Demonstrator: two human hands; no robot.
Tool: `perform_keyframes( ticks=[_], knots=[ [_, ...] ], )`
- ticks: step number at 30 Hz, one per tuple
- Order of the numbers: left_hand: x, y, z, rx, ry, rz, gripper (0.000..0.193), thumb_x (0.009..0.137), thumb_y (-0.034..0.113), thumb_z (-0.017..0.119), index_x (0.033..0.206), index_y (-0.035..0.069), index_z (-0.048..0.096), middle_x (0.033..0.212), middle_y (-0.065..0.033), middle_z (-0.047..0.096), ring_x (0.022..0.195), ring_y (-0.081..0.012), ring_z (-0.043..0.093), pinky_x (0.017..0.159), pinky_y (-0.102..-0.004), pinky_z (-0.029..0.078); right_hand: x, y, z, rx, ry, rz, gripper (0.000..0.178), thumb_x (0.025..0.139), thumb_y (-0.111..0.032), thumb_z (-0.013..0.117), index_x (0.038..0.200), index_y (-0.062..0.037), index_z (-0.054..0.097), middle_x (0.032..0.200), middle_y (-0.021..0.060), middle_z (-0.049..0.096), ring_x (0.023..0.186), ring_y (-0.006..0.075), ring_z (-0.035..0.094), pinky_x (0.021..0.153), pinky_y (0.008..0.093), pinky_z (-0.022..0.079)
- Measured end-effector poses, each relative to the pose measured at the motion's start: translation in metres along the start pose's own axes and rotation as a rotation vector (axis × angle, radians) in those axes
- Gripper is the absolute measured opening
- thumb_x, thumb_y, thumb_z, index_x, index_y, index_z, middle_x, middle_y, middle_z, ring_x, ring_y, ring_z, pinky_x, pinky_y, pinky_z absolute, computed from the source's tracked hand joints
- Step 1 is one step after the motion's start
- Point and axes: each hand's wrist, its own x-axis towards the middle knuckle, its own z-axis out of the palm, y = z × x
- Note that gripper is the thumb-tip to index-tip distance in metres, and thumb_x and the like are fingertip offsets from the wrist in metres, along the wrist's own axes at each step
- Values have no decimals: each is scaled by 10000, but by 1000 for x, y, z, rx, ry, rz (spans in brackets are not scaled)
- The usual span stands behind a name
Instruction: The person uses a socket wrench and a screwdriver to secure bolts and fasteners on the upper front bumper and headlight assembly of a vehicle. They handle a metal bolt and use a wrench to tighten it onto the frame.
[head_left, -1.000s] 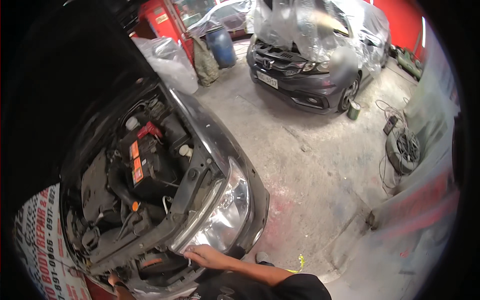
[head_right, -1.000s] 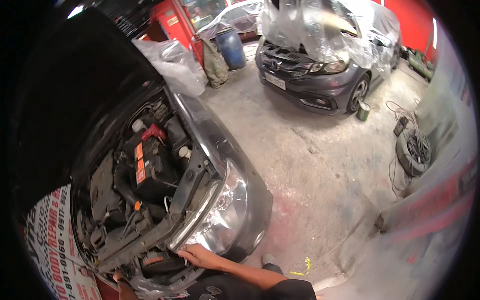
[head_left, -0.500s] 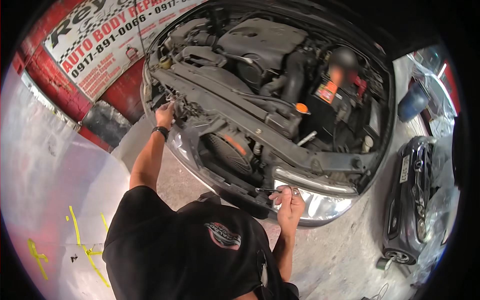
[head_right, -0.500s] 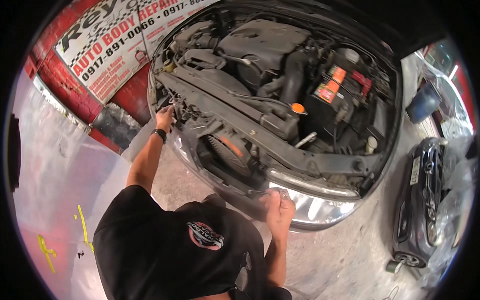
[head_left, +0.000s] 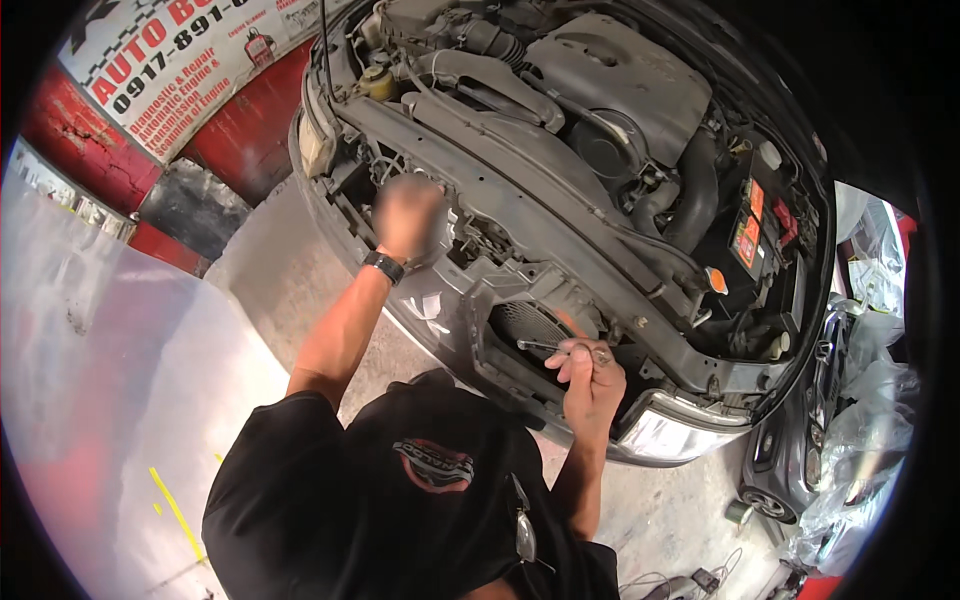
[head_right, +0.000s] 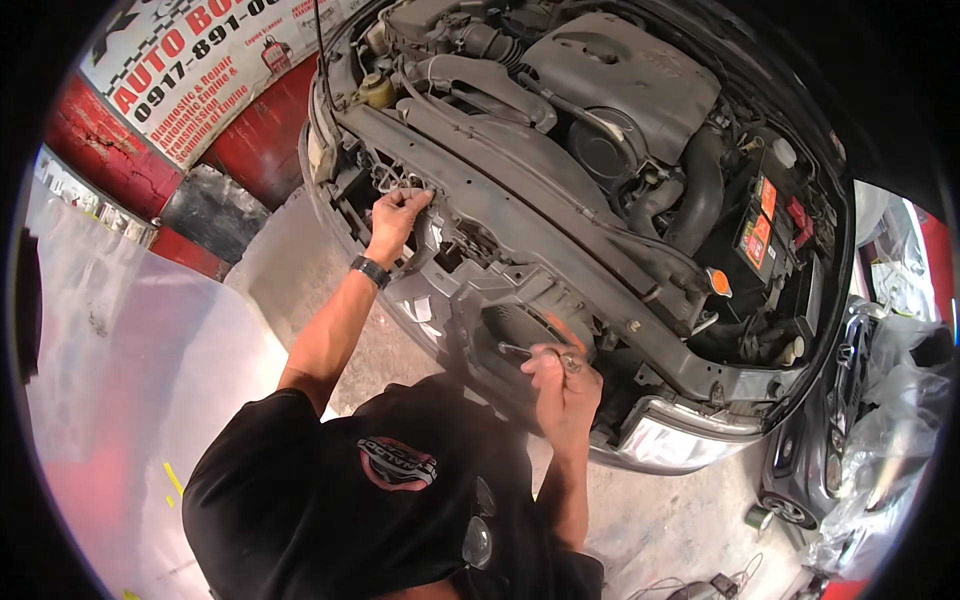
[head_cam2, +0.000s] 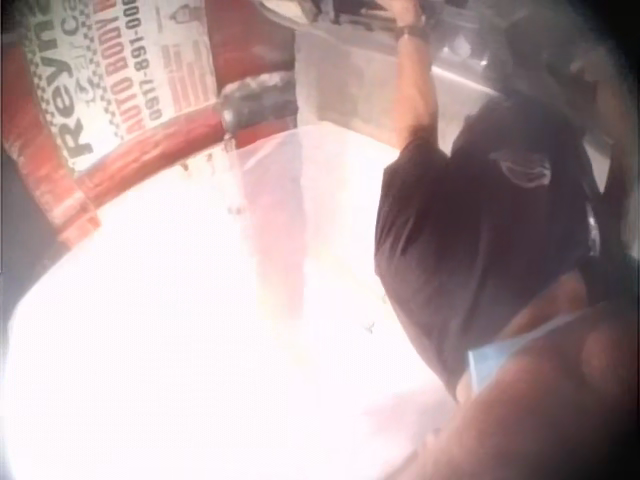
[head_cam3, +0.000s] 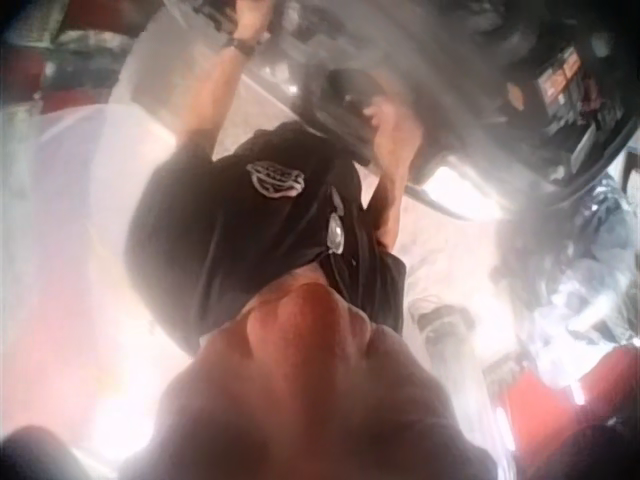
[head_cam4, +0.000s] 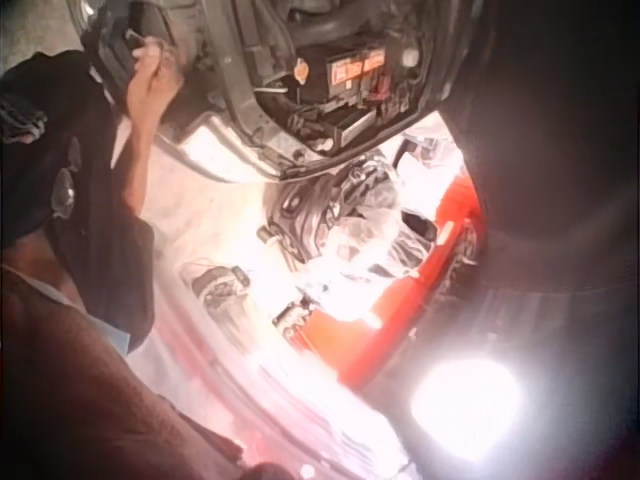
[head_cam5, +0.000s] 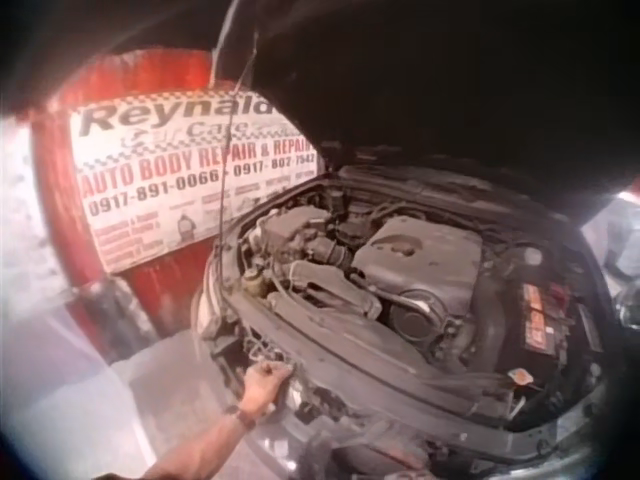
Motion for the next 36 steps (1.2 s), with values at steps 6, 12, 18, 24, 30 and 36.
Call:
perform_keyframes(
  ticks=[6,12,18,24,30,36],
  knots=[
    [12,-2,8,-71,2,-111,126,811,110,759,808,11,682,700,21,616,584,-51,511,532,-221,405,15,-2,19,-62,2,7,223,969,-151,529,903,26,649,739,76,685,553,89,536,697,268,497],
    [14,2,12,-119,-5,-122,114,844,92,721,788,3,678,736,3,649,617,-61,547,570,-224,442,31,1,28,-7,-25,-19,181,959,-127,531,924,8,646,704,54,674,538,82,507,943,338,455],
    [3,15,14,380,103,55,264,844,256,718,797,-2,682,644,-37,637,592,-87,552,565,-278,452,39,2,22,38,-81,29,182,963,-121,538,934,26,643,751,70,674,561,84,524,658,257,485],
    [-4,19,17,352,153,152,267,851,252,709,846,-13,673,699,-79,651,627,-135,571,611,-304,469,53,11,15,78,-84,-43,184,968,-115,540,926,25,651,778,76,672,584,84,542,546,225,434],
    [-9,29,16,593,159,270,266,862,237,690,873,-27,658,861,-164,668,821,-271,618,727,-363,480,66,16,8,59,-110,-3,181,966,-121,547,930,24,650,764,81,668,572,91,540,541,229,431],
    [3,15,8,567,55,340,189,877,176,691,891,-10,664,832,-88,667,763,-180,609,683,-315,479,75,22,9,116,-162,8,249,997,-164,512,926,47,625,813,82,647,637,100,562,579,227,418]
  ],
)
